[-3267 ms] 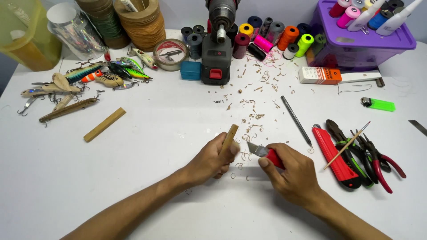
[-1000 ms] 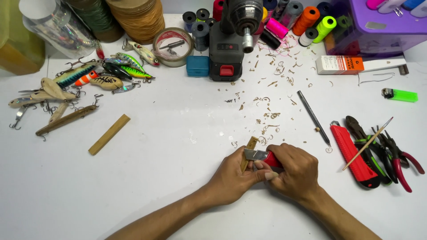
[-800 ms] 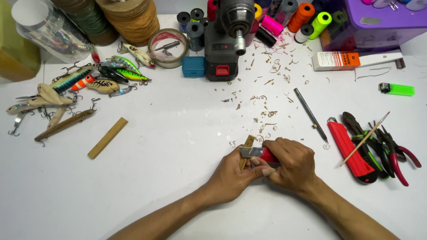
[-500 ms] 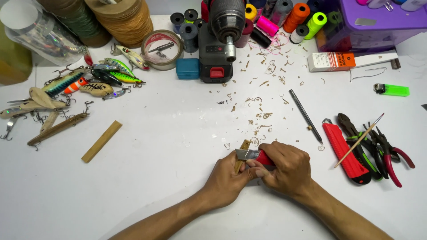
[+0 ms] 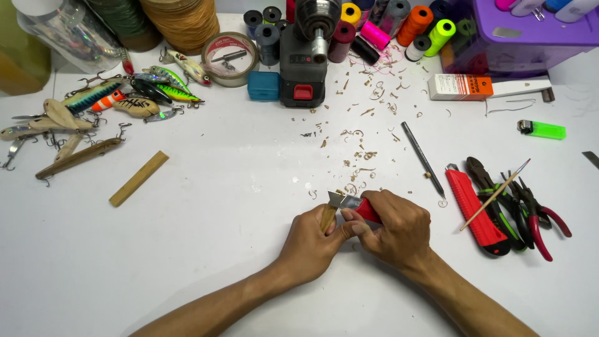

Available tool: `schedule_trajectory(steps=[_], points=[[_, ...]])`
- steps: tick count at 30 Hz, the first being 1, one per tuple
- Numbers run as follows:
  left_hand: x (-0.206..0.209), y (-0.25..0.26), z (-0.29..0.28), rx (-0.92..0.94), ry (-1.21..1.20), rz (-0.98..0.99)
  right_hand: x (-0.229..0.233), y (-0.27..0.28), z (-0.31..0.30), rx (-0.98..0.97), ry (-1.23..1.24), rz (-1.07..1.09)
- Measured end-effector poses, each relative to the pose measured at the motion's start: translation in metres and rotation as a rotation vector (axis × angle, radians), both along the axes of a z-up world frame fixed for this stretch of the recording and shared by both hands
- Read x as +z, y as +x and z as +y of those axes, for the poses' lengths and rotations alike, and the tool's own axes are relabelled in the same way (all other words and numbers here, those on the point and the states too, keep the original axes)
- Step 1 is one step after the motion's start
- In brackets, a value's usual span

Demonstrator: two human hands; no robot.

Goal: The person holds a rectangular wooden block and uses a red utility knife to shave thin layers from its surface. Wood shavings accumulate on the white table as the person rotates the block to work on different sides. The person briefly pauses to inspect the carved edges before continuing to refine the shape.

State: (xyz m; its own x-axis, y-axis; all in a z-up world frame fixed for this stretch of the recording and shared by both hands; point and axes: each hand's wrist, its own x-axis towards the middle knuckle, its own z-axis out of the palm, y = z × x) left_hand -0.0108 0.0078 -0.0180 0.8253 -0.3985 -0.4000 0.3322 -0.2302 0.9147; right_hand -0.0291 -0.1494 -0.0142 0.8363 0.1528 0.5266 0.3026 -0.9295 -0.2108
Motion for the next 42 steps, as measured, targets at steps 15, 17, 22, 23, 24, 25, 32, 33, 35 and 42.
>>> schedule_trajectory(steps=[15,17,22,23,24,25,32,33,35,42], points=[[0.031,-0.006,0.0,0.019,-0.132,-0.005,0.002,-0.012,-0.012,-0.11,0.087,0.118],[0.031,-0.008,-0.003,0.036,-0.192,0.031,0.002,-0.017,-0.013,-0.072,0.103,0.077],[0.032,-0.01,-0.011,0.066,-0.291,0.156,0.008,-0.021,-0.014,0.022,0.106,-0.002],[0.035,-0.01,-0.011,0.024,-0.383,0.169,0.009,-0.021,-0.014,0.061,0.063,-0.01],[0.039,-0.01,-0.01,-0.019,-0.474,0.181,0.009,-0.02,-0.014,0.1,0.021,-0.018],[0.033,-0.009,-0.01,-0.023,-0.474,0.183,0.01,-0.02,-0.014,0.096,0.02,-0.017],[0.023,-0.007,-0.001,-0.09,-0.575,0.124,0.005,-0.016,-0.017,0.132,0.003,0.159],[0.026,-0.006,0.001,-0.114,-0.577,0.111,0.004,-0.016,-0.019,0.139,-0.006,0.163],[0.026,-0.006,0.003,-0.126,-0.578,0.104,0.008,-0.017,-0.017,0.145,-0.011,0.168],[0.022,-0.006,0.008,-0.154,-0.562,0.06,0.01,-0.019,-0.015,0.176,-0.008,0.209]])
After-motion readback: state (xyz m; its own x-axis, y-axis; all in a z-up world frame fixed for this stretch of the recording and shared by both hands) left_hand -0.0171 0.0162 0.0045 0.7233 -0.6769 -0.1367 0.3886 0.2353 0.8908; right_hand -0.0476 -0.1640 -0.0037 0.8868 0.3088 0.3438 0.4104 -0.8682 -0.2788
